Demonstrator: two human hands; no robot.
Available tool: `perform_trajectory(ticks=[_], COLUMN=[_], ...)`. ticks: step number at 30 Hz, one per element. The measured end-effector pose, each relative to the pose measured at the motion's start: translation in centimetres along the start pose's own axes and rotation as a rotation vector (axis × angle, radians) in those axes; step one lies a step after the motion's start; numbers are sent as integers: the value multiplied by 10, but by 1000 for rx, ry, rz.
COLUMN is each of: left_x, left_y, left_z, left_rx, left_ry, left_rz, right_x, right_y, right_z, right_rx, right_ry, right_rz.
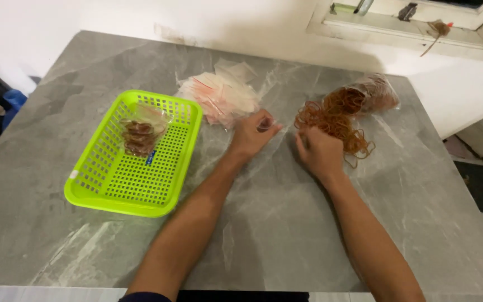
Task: The person is sorting rubber bands and packing them into small plastic bags, then placing the bags into a green basket.
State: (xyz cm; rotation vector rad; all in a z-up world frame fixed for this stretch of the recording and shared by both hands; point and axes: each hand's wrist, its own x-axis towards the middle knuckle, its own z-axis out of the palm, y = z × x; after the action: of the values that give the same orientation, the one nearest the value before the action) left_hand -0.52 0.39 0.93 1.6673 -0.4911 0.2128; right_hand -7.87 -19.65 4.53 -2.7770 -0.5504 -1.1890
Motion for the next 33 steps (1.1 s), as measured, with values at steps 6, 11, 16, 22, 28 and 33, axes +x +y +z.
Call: perform_trajectory(ticks=[6, 11, 16, 22, 28, 33], left_x=[-8, -7, -5, -11, -6, -5], left_y=[22, 23, 21, 37, 26, 21], left_z=[-3, -4, -5, -7, -4, -2], left_rx=[12, 120, 117, 122, 112, 113], left_ry=[-20, -46, -70, -85, -33, 8], left_rz=[-43, 1, -1, 35, 115, 129], right_x=[0, 16, 18, 4, 12, 14], right_y=[5, 6, 8, 19, 9, 11], right_z=[27, 49, 66, 64, 52, 55], right_rx=[-118, -158, -252, -219, -211, 2], right_ry=[-98, -110, -47, -43, -48, 70], right_rz=[170, 146, 217, 258, 267, 244])
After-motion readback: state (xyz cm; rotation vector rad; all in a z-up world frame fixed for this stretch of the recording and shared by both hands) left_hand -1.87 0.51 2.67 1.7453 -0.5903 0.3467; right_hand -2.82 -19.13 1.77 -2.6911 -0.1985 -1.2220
